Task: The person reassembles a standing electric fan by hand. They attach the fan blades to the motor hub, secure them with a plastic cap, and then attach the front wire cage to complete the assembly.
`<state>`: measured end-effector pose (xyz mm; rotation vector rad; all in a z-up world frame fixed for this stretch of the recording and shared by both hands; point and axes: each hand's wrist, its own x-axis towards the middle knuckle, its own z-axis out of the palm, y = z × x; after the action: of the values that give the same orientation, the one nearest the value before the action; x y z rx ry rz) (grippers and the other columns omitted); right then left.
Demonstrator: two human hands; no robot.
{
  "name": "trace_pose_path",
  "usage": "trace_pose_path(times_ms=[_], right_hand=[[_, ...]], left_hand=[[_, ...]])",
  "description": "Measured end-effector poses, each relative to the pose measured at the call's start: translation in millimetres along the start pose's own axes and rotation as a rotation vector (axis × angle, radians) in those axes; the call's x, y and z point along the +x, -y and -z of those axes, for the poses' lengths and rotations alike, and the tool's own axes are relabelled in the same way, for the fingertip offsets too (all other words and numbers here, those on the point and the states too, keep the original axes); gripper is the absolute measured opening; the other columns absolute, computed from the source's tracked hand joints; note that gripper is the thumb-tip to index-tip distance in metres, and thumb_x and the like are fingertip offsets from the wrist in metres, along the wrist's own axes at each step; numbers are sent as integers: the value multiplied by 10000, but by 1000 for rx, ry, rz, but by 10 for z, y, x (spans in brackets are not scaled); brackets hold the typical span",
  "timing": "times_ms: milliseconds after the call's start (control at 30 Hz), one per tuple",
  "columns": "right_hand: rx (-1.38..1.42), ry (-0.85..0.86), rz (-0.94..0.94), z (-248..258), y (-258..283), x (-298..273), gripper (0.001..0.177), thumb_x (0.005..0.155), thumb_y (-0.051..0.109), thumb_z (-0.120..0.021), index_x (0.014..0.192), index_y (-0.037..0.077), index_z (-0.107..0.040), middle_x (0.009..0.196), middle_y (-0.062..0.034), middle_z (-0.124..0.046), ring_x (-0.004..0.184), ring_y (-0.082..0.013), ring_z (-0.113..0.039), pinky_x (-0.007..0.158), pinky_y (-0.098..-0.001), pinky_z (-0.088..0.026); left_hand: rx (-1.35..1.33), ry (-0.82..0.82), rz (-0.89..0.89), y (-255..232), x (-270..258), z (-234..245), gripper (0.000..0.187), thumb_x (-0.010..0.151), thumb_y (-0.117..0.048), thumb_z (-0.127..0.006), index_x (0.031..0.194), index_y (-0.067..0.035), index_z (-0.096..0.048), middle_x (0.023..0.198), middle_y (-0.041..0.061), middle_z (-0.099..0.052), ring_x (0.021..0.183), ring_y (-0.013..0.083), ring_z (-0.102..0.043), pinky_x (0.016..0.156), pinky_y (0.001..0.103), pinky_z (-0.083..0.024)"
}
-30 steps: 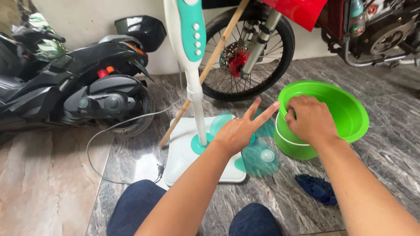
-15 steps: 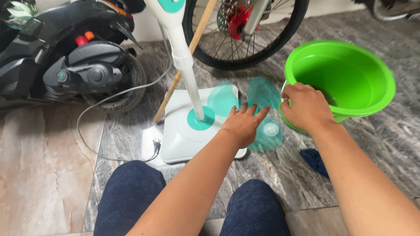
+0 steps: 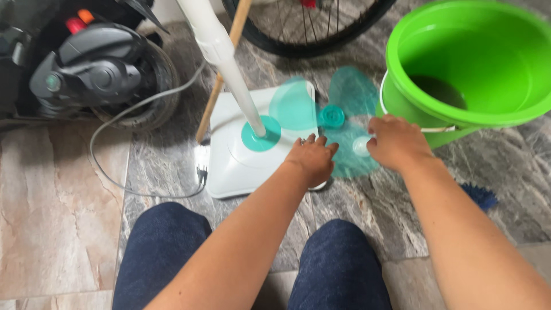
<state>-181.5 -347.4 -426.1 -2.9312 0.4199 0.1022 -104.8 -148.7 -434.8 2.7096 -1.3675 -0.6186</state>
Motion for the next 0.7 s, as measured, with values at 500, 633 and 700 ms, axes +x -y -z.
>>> trace_pose_path(times_ms=[500,633,700], right_hand=[[-28,201,-69,-615,-308,-1,412,884,288,-683,1281,181,-676,1332,-117,-612,1277,-315,-569,1047,-477,-471],[-29,278,-105,-789,-374,-8,485,887,300,-683,1358,195,-633,1359,-117,-589,1309,-309,-547,1052,-488,-473],[0,290,-113,-882,-382,18,500,882,296,-682,1369,205,-619,1390,-117,-563,1319,-316,-534,1057,-490,-469]], left_hand=[[12,228,-5,41,221,-402,488,998,-296,-547,1450,-117,-497,1482,169,-489,1436,381,-409,1178,467,-360],[5,264,-2,60,289,-521,528,987,-274,-555,1473,-96,-453,1517,172,-439,1464,378,-350,1182,446,-328],[13,294,12,73,323,-556,531,993,-281,-552,1483,-105,-450,1524,156,-448,1483,367,-343,1194,444,-329]])
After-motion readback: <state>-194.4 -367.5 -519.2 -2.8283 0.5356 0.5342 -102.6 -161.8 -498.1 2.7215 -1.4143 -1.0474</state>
